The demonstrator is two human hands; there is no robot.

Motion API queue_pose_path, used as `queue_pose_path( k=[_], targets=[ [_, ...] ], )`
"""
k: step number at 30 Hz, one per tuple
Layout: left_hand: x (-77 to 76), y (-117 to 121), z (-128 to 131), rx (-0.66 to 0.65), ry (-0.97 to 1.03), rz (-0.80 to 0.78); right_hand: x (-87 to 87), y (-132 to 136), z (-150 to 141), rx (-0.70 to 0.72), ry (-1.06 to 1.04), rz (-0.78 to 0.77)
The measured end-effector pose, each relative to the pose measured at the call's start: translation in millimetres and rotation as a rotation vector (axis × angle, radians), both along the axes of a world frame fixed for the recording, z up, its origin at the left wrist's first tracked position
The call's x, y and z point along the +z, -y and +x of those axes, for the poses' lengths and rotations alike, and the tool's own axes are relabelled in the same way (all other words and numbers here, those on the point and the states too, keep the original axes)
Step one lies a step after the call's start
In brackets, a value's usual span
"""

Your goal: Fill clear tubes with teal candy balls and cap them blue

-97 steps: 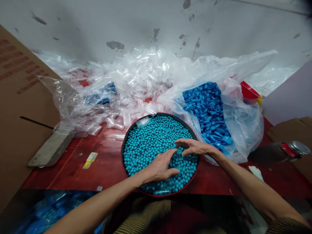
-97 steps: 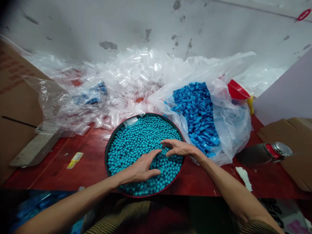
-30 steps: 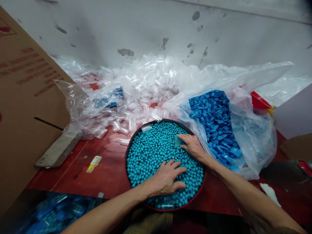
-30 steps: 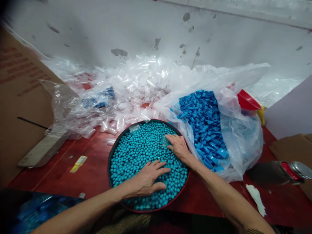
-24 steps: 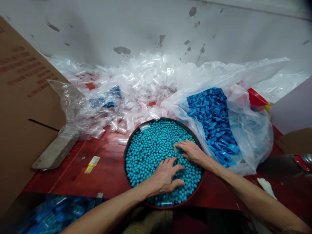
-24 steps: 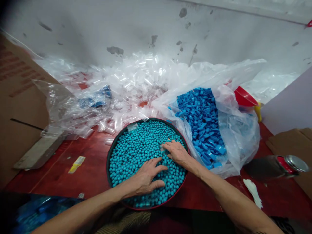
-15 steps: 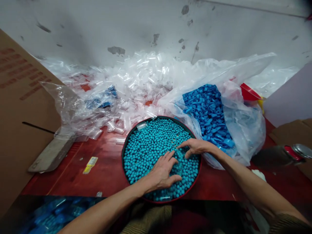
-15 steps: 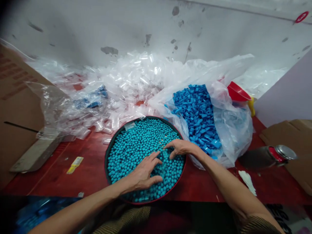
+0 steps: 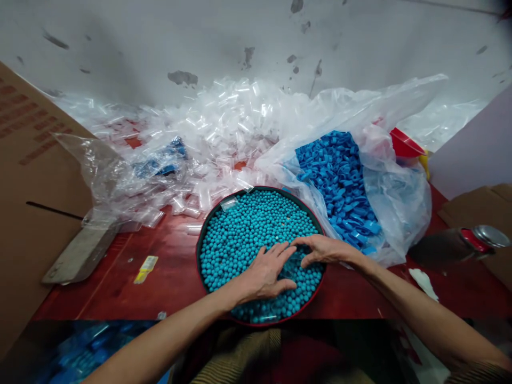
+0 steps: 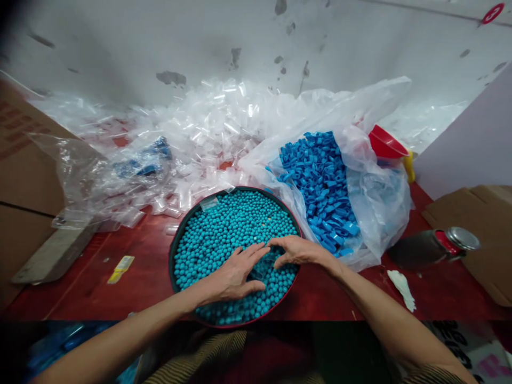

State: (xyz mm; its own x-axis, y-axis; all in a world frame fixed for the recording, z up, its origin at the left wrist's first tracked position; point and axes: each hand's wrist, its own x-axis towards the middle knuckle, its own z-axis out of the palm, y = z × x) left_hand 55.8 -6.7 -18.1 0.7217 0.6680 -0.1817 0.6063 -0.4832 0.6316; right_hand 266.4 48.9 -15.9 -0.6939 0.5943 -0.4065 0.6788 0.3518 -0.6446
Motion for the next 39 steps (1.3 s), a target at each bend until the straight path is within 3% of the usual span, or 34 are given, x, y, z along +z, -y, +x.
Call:
queue_pose_path(
  k=[7, 10, 12, 17, 21, 25, 30, 35, 39],
  targets=[
    [7.9, -3, 3, -0.037, -0.013, 0.014, 5.3, 2, 3, 0.042, 0.011, 0.045],
    [11.0, -3, 3, -0.045, -0.01, 0.031, 16.2, -12, 0, 0.03, 0.006, 0.069],
    [11.8, -2, 3, -0.04, -0.012, 0.045, 21.4, -27, -12, -0.056, -0.051, 0.137],
    [8.9, 1, 2, 0.001, -0.01, 0.058, 23.1, -66, -86, -0.163, -0.242, 0.408],
    [5.4, 5, 0, 0.024, 0.011, 0.054, 17.0, -81, -159, -0.228, -0.05, 0.548],
    [4.1, 6, -3, 0.007, 0.047, 0.021, 6.4, -83, -198, -0.312, 0.083, 0.557],
    [2.8, 5, -3, 0.001, 0.054, 0.0, -3.8, -83, -203, -0.28, 0.173, 0.561],
    [1.5, 5, -2, 0.018, 0.056, 0.007, -3.1, -88, -205, -0.23, 0.19, 0.544],
    [2.8, 6, -3, 0.033, 0.042, 0.029, 1.6, -90, -183, -0.187, 0.111, 0.554]
  ],
)
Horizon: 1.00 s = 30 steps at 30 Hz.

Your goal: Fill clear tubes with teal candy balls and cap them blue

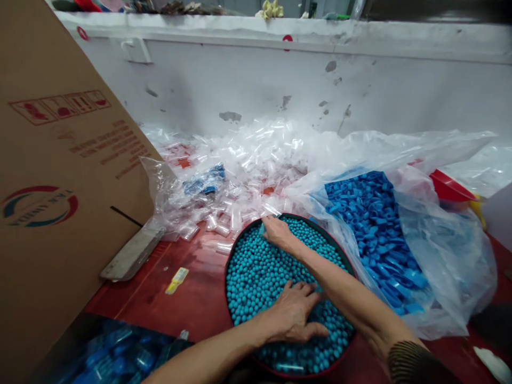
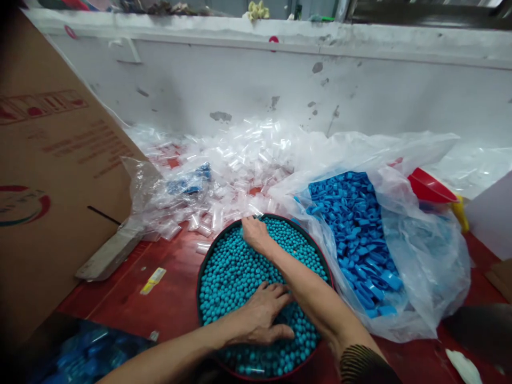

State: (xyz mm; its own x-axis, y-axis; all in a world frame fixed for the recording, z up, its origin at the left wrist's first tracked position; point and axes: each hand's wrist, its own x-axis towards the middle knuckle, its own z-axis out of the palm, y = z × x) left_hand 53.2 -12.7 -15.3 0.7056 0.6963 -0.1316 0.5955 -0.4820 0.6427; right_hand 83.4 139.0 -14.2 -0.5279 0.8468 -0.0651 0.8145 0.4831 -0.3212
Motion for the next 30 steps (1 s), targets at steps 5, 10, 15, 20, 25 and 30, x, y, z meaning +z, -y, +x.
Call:
queue_pose_path(
  k=[5, 10, 15, 20, 25, 30],
  targets=[
    [1.0, 0, 0, 0.009, 0.011, 0.03, -6.3, 2, 62, 0.034, -0.18, -0.097],
    [-2.4, 0, 0, 0.011, 0.033, 0.021, -18.1, 10, 99, 0.017, -0.268, -0.021],
    [-3.4, 1, 1, 0.023, 0.039, 0.019, -24.7, 13, 104, 0.037, -0.115, 0.186],
    [-1.9, 0, 0, 0.018, 0.044, 0.014, -27.7, 13, 113, 0.014, -0.066, 0.223],
    [-3.4, 0, 0, 0.014, 0.046, 0.001, -29.1, 13, 120, -0.014, 0.049, 0.271],
    [-5.8, 0, 0, 0.02, 0.035, 0.016, -35.3, 13, 120, -0.067, 0.073, 0.319]
  ],
)
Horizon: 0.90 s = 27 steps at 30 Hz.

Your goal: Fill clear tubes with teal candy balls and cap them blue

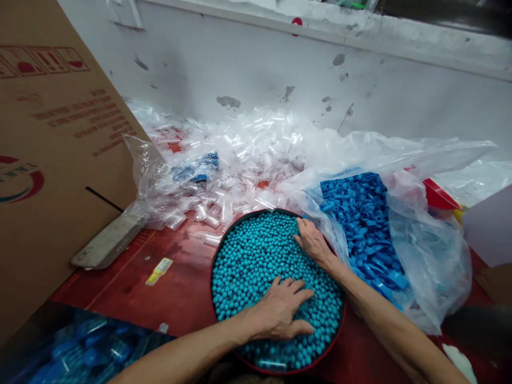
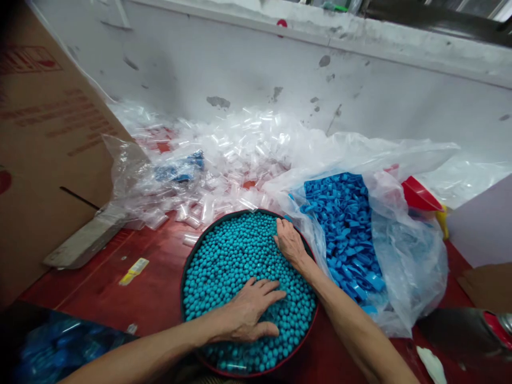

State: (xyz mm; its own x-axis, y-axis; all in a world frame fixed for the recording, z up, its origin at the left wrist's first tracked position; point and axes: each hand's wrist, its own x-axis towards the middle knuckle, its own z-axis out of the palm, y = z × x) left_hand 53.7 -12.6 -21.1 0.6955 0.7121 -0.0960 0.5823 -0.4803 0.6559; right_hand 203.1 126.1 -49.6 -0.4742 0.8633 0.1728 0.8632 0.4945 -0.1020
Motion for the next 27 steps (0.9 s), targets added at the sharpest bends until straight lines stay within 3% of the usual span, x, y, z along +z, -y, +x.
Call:
queue_pose_path(
  k=[6, 11, 14, 19, 27],
  targets=[
    [-1.3, 0, 1, 0.004, 0.011, 0.02, -0.4, 5, 11, 0.232, -0.117, -0.22],
    [-4.1, 0, 2, 0.01, 0.012, 0.048, 22.6, 6, 0, -0.186, -0.088, -0.263],
    [-4.3, -1, 2, 0.005, 0.006, 0.047, 32.1, 5, -23, -0.298, 0.095, -0.35],
    [-1.3, 0, 1, 0.005, -0.001, 0.039, 32.1, -1, -52, -0.283, 0.176, -0.42],
    [-2.5, 3, -2, 0.029, 0.014, 0.035, 34.8, 6, -55, -0.15, 0.172, -0.406]
  ],
)
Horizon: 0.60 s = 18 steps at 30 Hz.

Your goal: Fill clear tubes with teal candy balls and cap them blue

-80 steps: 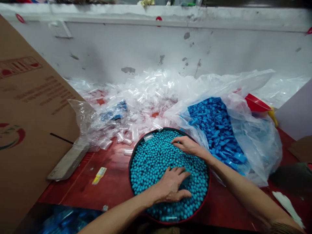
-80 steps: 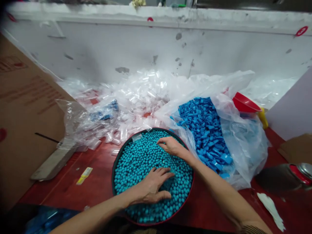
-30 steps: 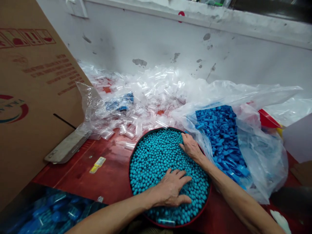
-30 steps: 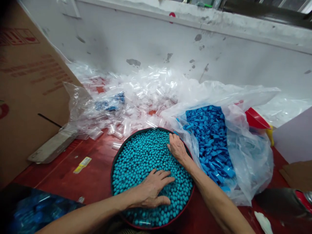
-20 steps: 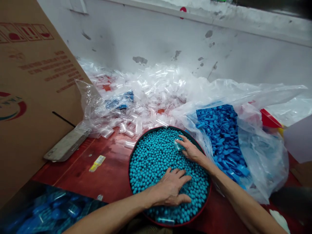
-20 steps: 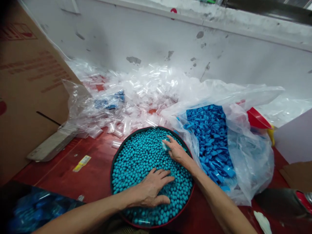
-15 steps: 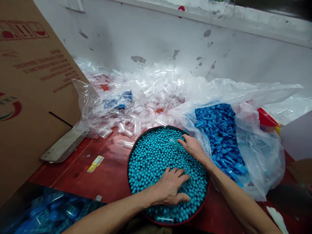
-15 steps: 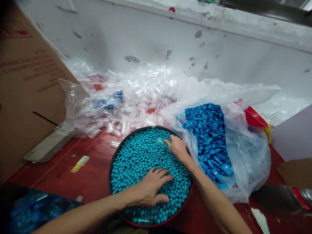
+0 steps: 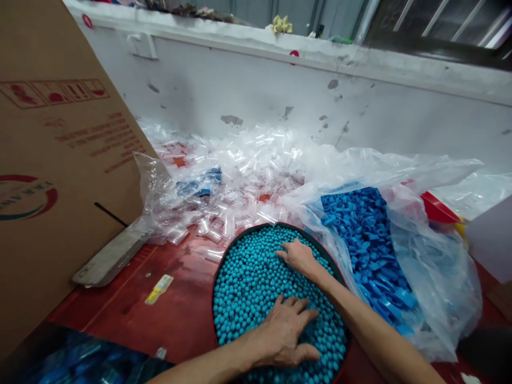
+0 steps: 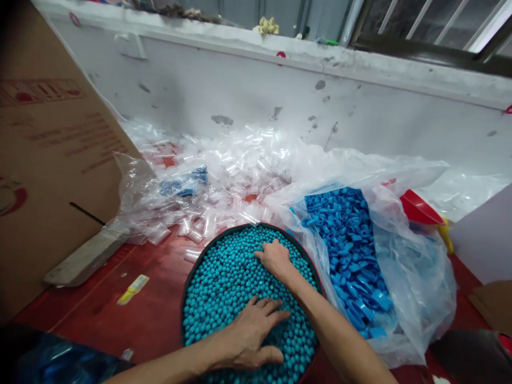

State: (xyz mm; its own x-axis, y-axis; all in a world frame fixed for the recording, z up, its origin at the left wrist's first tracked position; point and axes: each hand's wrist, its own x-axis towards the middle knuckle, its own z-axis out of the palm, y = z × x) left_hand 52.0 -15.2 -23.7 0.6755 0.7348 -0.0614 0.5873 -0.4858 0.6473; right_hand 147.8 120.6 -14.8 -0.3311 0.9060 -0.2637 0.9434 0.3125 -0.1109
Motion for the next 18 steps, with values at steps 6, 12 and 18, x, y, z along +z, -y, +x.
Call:
queue_pose_path(
  k=[6, 12, 18],
  targets=[
    [0.2, -1, 2, -0.017, -0.033, 0.007, 3.7, -4, -3, 0.085, -0.027, -0.025],
    [1.3, -5, 4, -0.047, -0.057, -0.002, -6.3, -3, -5, 0.048, -0.058, -0.047],
    [5.1, -5, 4, -0.061, -0.078, 0.005, -9.0, 3, -12, 0.08, -0.06, -0.034]
  ],
)
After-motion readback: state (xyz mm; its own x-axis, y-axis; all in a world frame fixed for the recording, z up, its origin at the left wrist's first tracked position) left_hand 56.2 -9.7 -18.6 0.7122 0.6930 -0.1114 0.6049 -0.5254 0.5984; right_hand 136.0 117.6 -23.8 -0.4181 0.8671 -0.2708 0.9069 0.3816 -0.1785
